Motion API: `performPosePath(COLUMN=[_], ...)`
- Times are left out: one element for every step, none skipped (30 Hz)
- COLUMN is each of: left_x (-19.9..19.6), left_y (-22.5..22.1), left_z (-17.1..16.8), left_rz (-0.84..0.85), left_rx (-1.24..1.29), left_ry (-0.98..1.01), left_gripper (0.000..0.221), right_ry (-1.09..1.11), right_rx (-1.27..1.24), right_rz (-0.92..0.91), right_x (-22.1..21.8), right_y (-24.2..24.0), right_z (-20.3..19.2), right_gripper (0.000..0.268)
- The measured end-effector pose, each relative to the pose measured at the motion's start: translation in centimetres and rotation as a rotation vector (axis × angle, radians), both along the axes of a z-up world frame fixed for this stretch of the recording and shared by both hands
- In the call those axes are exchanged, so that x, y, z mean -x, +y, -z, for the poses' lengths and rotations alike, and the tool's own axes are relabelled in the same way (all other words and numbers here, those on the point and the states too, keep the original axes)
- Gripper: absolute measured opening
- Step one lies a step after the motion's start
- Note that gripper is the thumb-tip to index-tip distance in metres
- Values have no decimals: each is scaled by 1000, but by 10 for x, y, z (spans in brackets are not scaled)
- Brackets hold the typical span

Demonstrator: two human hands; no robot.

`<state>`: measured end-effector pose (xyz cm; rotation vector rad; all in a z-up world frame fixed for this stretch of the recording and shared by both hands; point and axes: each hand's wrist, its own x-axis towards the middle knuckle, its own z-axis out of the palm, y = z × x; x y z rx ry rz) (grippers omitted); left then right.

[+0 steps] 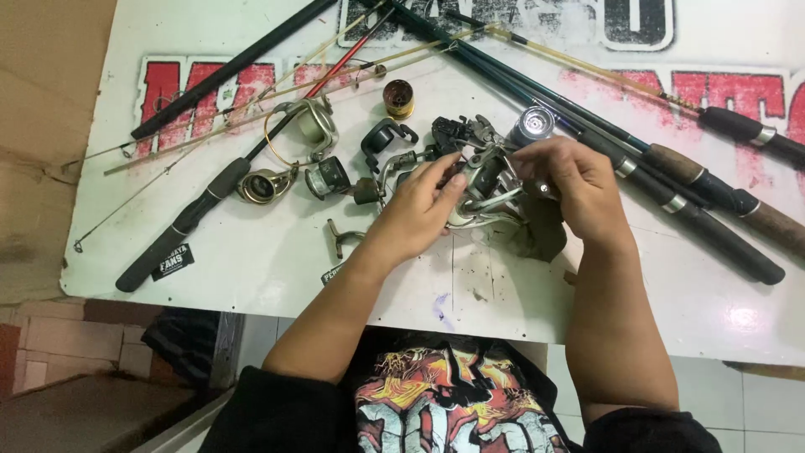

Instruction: Inspecting and handling components of a disassembled fishing reel on a workbench.

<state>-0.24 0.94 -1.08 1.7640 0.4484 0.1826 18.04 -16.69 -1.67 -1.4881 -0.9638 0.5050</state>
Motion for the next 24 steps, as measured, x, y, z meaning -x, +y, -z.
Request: performPosePath(left_x=[5,11,18,24,30,36,38,39,40,42,44,44,48,52,56,61,66,71,76,82,87,89,90,92], left_y=[-2,-4,-6,-7,-9,-11,-13,-15,-18,-14,-11,-8,-1,5,13,19,26,33,36,39,43,45,47,49], left_z=[-12,-24,-36,-31,-26,-21,-27,-32,-38,-38,-39,-40,-37,-35,-32,-40,-48,-56,-58,-60,-63,-56,-48,-41], left_rz=[-7,17,40,32,69,106,99,124,152,147,145,143,145,60,-25,-23,-61,-99,-98,-120,-140,-138,-72,-4], left_rx=[-2,24,52,51,-103,-259,-259,-168,-74,-72,-45,-19,-14,-57,-101,-98,-199,-300,-298,-370,-443,-444,-480,-512], left_ry=[-2,-30,-55,-53,-166,-278,-278,-181,-85,-86,-45,-3,-5,-85,-164,-165,-151,-137,-136,-108,-80,-80,122,324], left_gripper=[52,54,56,56,54,52,52,56,60,60,61,62,62,54,48,48,36,27,27,24,22,22,34,48], right_ry=[-2,-44,-81,-78,-72,-66,-65,-40,-17,-17,-129,-241,-242,-277,-311,-311,-340,-369,-368,-449,-529,-529,-594,-657], right_rx=[-2,-62,-121,-123,-134,-145,-145,-64,20,22,36,50,55,35,13,17,31,45,47,49,49,49,145,241], right_rz=[-7,-7,-8,-16,-31,-45,-52,-95,-136,-141,-138,-135,-134,-103,-73,-71,-90,-109,-109,-203,-296,-294,-255,-216], right_x=[-2,-4,-5,-6,-8,-10,-4,1,7,10,12,14,16,18,21,26,31,35,39,42,45,58,70,82], right_y=[-1,-2,-3,-3,-5,-8,-10,-13,-16,-14,-12,-11,-12,-13,-13,-14,-15,-16,-14,-12,-10,-6,-2,1], right_z=[0,0,1,1,2,2,-8,-18,-28,-34,-40,-46,-51,-55,-60,-70,-79,-89,-94,-100,-106,-107,-108,-109], right_gripper=[51,50,49,49,48,50,50,46,43,43,39,36,36,31,27,27,22,18,18,13,8,8,13,17])
